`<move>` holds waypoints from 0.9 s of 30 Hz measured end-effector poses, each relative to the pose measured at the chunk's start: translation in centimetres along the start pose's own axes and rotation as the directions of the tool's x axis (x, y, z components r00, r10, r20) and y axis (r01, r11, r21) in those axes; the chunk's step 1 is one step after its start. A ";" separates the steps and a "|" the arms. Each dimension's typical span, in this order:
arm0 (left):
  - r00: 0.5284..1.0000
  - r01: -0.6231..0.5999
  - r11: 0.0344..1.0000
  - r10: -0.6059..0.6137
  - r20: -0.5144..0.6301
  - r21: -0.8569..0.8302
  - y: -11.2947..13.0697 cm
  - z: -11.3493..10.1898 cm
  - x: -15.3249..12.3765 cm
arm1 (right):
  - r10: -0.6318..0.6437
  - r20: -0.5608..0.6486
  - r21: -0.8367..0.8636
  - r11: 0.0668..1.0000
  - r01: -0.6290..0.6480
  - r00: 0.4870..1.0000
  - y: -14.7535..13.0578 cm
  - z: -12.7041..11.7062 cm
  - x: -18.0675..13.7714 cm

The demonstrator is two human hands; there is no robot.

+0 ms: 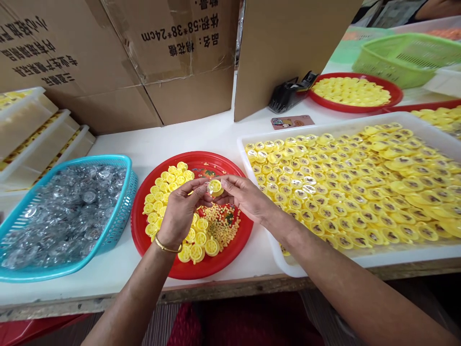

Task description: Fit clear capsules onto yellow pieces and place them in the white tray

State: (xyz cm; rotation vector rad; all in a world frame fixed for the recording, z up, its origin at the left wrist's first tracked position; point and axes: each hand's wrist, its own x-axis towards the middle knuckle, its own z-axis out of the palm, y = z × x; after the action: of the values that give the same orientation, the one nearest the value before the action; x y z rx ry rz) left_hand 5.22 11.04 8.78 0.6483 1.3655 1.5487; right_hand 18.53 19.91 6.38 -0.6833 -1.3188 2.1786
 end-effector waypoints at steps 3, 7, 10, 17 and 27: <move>1.000 -0.025 0.996 0.026 -0.010 0.087 0.2 0.3 0.0 | 0.000 0.004 0.002 1.000 0.000 1.000 0.0 0.0 0.0; 0.999 -0.053 0.983 0.053 0.004 0.178 0.2 0.6 0.3 | 0.006 0.010 0.006 1.000 -0.006 1.000 -0.1 0.0 0.0; 0.999 -0.042 0.988 0.039 0.025 0.148 0.2 0.6 0.4 | -0.009 0.023 0.009 1.000 0.009 1.000 -0.1 0.0 -0.1; 0.996 -0.079 0.957 0.086 -0.012 0.280 0.1 0.7 0.8 | -0.009 0.046 0.013 1.000 0.008 0.999 -0.1 0.0 0.0; 0.994 -0.109 0.915 0.110 0.020 0.389 0.2 1.0 1.4 | -0.040 0.041 -0.009 0.999 0.040 0.998 0.1 -0.1 0.0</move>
State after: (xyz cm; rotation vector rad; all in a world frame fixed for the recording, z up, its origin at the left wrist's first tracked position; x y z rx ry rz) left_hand 5.46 12.74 9.00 0.9808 1.6832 1.3699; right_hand 18.59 19.97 6.28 -0.6136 -1.3538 2.1662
